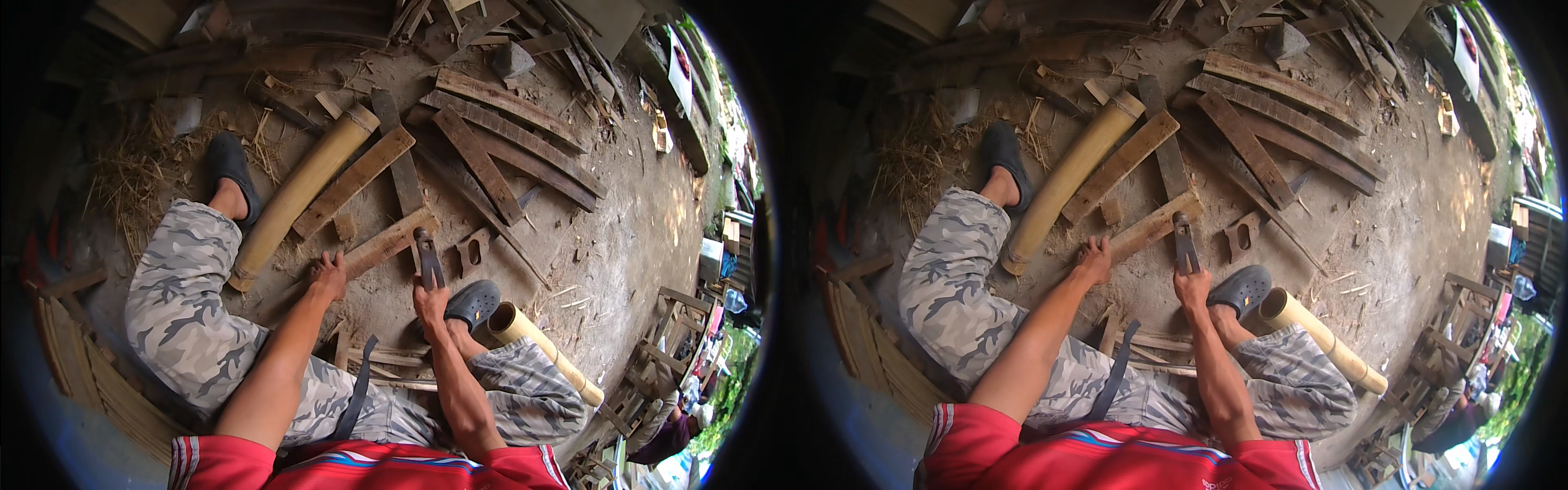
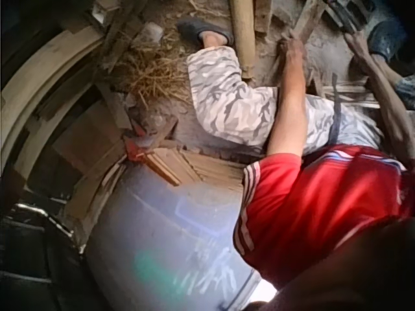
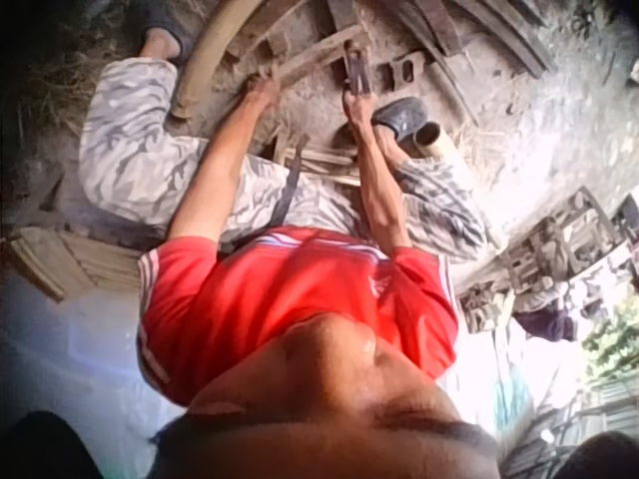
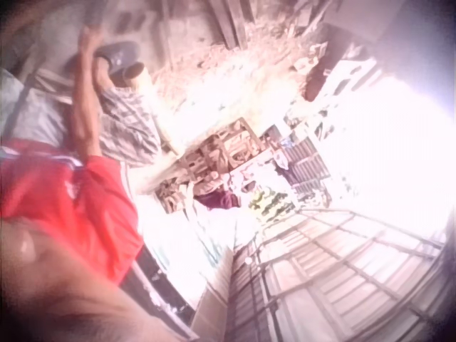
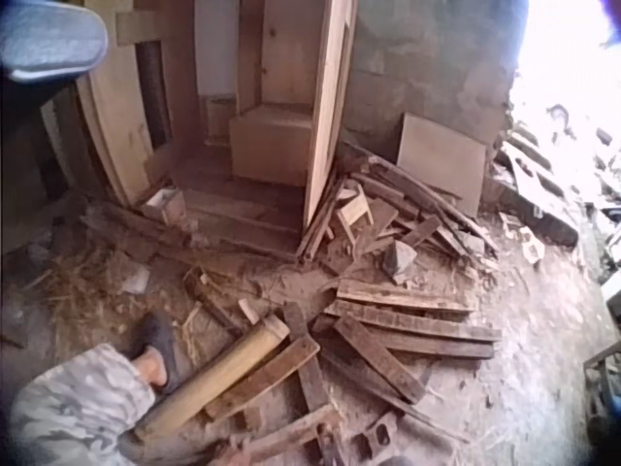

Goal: The person sits on the floor and uses a hammer to split a piece of wood into smaller sections. They repeatedly strike the wood, reposition it, and continue splitting it until it breaks apart.

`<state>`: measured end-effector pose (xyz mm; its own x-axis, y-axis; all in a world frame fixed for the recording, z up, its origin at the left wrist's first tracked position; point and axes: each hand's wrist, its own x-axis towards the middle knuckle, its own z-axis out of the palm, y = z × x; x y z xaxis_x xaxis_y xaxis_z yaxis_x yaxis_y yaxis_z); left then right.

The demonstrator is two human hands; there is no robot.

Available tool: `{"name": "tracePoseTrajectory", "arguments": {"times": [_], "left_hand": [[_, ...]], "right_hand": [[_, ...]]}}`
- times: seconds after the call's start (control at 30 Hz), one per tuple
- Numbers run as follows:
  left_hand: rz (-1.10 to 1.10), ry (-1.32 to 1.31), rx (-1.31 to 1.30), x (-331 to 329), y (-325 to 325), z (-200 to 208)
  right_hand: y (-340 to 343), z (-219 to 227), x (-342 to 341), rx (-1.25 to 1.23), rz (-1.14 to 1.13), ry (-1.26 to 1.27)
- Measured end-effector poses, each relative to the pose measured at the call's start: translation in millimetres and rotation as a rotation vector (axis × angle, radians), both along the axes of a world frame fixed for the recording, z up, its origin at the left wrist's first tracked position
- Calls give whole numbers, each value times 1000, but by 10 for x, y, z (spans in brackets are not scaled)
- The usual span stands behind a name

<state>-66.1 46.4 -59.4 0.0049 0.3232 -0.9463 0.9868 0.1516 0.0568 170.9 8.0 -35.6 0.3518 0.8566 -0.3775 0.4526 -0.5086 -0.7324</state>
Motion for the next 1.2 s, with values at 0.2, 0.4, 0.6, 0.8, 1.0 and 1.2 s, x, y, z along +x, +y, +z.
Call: {"name": "tracePoseTrajectory", "arguments": {"times": [0.2, 0.4, 0.6, 0.8, 1.0, 1.2], "left_hand": [[44, 10, 13, 5, 23, 51], [-10, 3, 77, -21, -55, -50], [64, -14, -2, 41, 49, 133], [25, -8, -6, -1, 20, 80], [20, 19, 21, 24, 15, 104], [31, -30, 1, -36, 172, 222]], "right_hand": [[-138, -212, 60, 7, 343, -196], [67, 132, -170, 18, -33, 21], [-12, 5, -133, 80, 172, -192], [136, 263, -90, -167, 27, -40], [-3, 227, -151, 201, 259, -226], [269, 214, -25, -145, 51, -39]]}}
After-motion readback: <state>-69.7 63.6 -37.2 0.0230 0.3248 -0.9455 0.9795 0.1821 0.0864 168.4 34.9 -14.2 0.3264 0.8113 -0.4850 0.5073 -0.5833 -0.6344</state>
